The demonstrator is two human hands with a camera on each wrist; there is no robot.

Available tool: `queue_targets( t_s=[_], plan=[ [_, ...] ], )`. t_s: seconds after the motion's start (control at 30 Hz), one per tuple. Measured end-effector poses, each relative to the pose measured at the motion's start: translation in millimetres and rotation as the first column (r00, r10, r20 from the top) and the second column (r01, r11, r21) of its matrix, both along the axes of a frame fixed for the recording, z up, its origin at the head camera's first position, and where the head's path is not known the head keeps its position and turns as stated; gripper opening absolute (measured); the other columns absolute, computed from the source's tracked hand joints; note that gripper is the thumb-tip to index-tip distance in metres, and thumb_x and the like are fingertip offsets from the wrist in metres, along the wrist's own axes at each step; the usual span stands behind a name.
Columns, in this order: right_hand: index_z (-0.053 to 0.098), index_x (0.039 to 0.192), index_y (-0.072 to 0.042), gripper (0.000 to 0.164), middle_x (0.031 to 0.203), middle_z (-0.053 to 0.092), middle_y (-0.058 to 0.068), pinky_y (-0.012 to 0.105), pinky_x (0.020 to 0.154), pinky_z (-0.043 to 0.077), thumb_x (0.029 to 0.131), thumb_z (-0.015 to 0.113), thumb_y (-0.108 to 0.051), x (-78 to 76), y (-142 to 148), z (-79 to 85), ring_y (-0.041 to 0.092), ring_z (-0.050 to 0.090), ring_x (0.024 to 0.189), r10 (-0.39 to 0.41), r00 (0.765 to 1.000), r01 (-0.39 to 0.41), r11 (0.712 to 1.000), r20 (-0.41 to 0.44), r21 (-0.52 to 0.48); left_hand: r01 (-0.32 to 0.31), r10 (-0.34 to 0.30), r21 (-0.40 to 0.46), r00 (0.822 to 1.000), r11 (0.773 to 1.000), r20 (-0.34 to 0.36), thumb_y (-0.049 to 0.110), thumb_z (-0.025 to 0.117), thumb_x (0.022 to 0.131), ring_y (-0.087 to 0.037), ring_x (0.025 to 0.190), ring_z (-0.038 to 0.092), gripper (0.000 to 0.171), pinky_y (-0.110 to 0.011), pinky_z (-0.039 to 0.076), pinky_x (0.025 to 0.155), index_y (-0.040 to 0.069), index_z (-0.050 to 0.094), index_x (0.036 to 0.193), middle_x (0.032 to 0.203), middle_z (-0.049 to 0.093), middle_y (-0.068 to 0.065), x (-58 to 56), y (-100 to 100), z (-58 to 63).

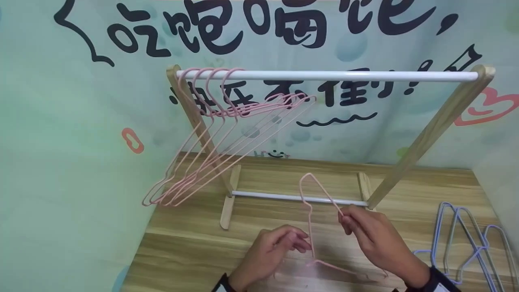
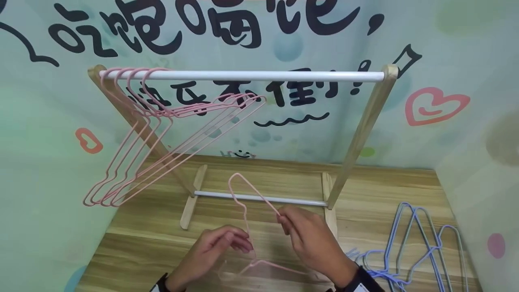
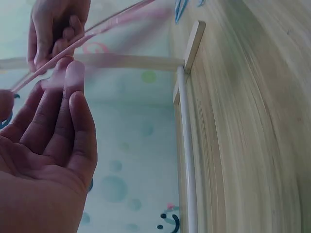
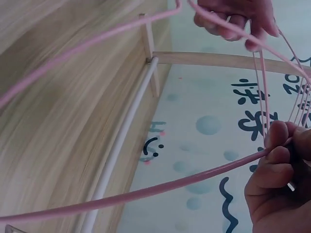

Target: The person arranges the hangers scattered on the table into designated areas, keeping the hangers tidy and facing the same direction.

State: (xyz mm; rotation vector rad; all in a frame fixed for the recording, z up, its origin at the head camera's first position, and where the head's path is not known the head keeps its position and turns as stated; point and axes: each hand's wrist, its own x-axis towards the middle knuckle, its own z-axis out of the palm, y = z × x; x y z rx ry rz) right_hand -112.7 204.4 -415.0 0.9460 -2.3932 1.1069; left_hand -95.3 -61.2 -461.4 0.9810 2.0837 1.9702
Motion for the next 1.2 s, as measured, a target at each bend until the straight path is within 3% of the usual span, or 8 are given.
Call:
queue_targets(
  t_s=[0.17, 0.33, 0.47, 0.67, 0.83, 0.93, 1.03, 1.2],
  plan=[
    [0.056, 0.09, -0.019, 0.033, 0.076, 0.052, -0.015, 0.013, 0.057, 0.039, 0.09, 0.057, 0.013, -1.3, 2, 9.1, 0.001, 0.049, 0.062, 0.021, 1.0, -0.021, 0.999, 0.017, -0.03, 0.003, -0.002, -0.01, 0.998, 1.0, 0.061, 0.006, 0.032, 0.107, -0.024, 0.094, 0.07, 0.034, -0.037, 0.057, 0.082, 0.006, 0.065, 0.116, 0.102, 0.074, -0.01, -4.1, -15, 1.2],
    [0.058, 0.094, -0.015, 0.035, 0.078, 0.055, -0.011, 0.015, 0.058, 0.04, 0.088, 0.054, 0.019, -1.5, 3, 20.1, 0.004, 0.051, 0.064, 0.031, 0.999, -0.032, 0.996, -0.02, -0.085, -0.061, 0.064, -0.051, 0.997, 0.997, 0.053, 0.013, 0.052, 0.102, -0.02, 0.097, 0.069, 0.021, -0.037, 0.056, 0.084, 0.013, 0.064, 0.119, 0.104, 0.073, -0.004, -3.8, -24, -2.7],
    [0.059, 0.093, -0.005, 0.03, 0.077, 0.056, -0.004, 0.017, 0.054, 0.04, 0.089, 0.047, 0.022, 2.3, 2, 35.8, 0.005, 0.049, 0.063, 0.029, 0.999, -0.032, 0.983, -0.017, -0.182, -0.111, 0.112, -0.017, 0.991, 0.994, 0.074, 0.016, 0.065, 0.095, -0.02, 0.098, 0.069, 0.023, -0.038, 0.056, 0.086, 0.014, 0.065, 0.118, 0.105, 0.072, -0.003, -3.6, -26, -3.8],
    [0.053, 0.094, 0.009, 0.023, 0.08, 0.055, 0.008, 0.024, 0.048, 0.037, 0.095, 0.033, 0.021, 2.4, -4, 39.6, 0.011, 0.045, 0.06, 0.173, 0.985, -0.152, 0.9, 0.013, -0.409, -0.056, 0.058, 0.066, 0.998, 0.996, -0.024, 0.005, 0.069, 0.09, -0.025, 0.1, 0.069, 0.036, -0.042, 0.057, 0.084, 0.005, 0.062, 0.126, 0.116, 0.069, -0.01, 0.4, -19, 6.2],
    [0.05, 0.093, 0.011, 0.023, 0.08, 0.055, 0.012, 0.028, 0.047, 0.04, 0.096, 0.03, 0.021, -1.3, -16, 37.3, 0.013, 0.05, 0.065, 0.238, 0.97, -0.182, 0.84, 0.046, -0.51, -0.046, 0.033, -0.079, 0.987, 0.996, -0.154, 0.013, 0.062, 0.096, -0.012, 0.103, 0.067, 0.029, -0.031, 0.056, 0.084, 0.014, 0.065, 0.125, 0.117, 0.07, 0.001, 5.3, -5, 12.5],
    [0.049, 0.094, 0.012, 0.024, 0.082, 0.055, 0.015, 0.029, 0.048, 0.041, 0.096, 0.027, 0.022, -6.0, -20, 33.0, 0.015, 0.051, 0.066, 0.269, 0.961, -0.189, 0.813, 0.069, -0.551, -0.035, 0.016, -0.118, 0.987, 0.992, -0.161, 0.015, 0.057, 0.1, -0.005, 0.096, 0.067, 0.02, -0.025, 0.056, 0.077, 0.014, 0.07, 0.115, 0.105, 0.073, 0.004, 9.5, -2, 23.1],
    [0.049, 0.097, 0.014, 0.023, 0.084, 0.056, 0.018, 0.03, 0.048, 0.043, 0.097, 0.027, 0.02, -10.5, -21, 30.5, 0.018, 0.053, 0.066, 0.296, 0.949, -0.181, 0.79, 0.106, -0.586, -0.016, 0.005, -0.082, 0.99, 0.997, -0.143, 0.01, 0.053, 0.101, -0.008, 0.088, 0.068, 0.018, -0.025, 0.056, 0.072, 0.008, 0.069, 0.108, 0.094, 0.073, -0.001, 12.7, -4, 35.6],
    [0.049, 0.104, 0.013, 0.018, 0.087, 0.057, 0.025, 0.029, 0.05, 0.047, 0.102, 0.032, 0.01, -17.0, -24, 30.8, 0.024, 0.055, 0.068, 0.322, 0.92, -0.114, 0.766, 0.224, -0.633, -0.073, 0.072, 0.001, 0.983, 0.997, -0.168, -0.001, 0.05, 0.099, -0.016, 0.076, 0.066, 0.017, -0.028, 0.058, 0.068, 0.002, 0.066, 0.105, 0.081, 0.067, -0.009, 12.8, -11, 47.1]
  ],
)
